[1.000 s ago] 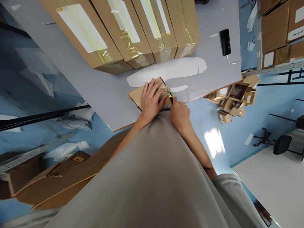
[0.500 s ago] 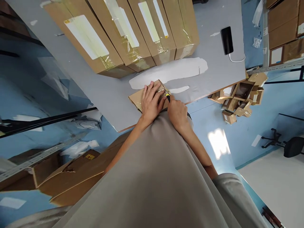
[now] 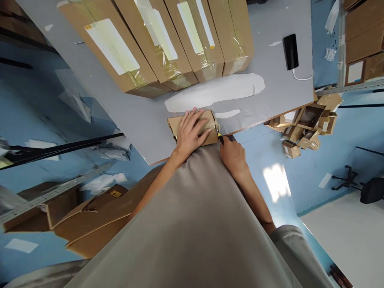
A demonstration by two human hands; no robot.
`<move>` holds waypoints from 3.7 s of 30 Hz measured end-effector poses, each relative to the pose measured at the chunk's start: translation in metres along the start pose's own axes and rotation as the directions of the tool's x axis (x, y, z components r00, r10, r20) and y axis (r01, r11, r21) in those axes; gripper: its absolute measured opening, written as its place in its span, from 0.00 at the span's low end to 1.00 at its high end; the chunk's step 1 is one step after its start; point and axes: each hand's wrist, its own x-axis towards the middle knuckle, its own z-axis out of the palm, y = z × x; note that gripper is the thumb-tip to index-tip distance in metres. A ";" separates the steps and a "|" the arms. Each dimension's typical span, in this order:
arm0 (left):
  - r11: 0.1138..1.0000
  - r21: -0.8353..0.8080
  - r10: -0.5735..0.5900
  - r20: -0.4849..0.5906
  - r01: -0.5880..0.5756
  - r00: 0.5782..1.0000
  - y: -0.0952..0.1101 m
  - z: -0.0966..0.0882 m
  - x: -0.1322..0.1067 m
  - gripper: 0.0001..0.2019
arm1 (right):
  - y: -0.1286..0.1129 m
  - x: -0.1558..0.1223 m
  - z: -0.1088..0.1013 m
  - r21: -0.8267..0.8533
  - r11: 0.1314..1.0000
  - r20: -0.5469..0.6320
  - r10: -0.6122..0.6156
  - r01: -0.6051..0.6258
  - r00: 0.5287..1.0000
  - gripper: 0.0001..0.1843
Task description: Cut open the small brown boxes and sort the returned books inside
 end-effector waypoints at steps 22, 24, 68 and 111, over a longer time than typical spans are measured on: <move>0.916 -0.148 -0.394 -0.506 0.373 0.767 -0.035 -0.049 -0.113 0.31 | -0.002 0.176 0.079 0.659 0.682 -0.252 -0.194 0.316 0.948 0.28; 0.903 -0.215 -0.428 -0.508 0.372 0.747 -0.039 -0.043 -0.113 0.29 | 0.002 0.168 0.071 0.562 0.750 -0.320 -0.191 0.348 0.928 0.29; 0.534 -0.632 -0.826 -0.248 0.561 0.507 -0.068 -0.011 -0.052 0.14 | 0.035 0.155 0.031 0.285 0.888 -0.474 -0.196 0.360 0.859 0.30; 0.480 -0.754 -0.832 -0.228 0.449 0.506 -0.075 -0.001 -0.051 0.15 | 0.021 0.140 -0.017 -0.188 0.879 -0.286 -0.477 0.439 0.831 0.24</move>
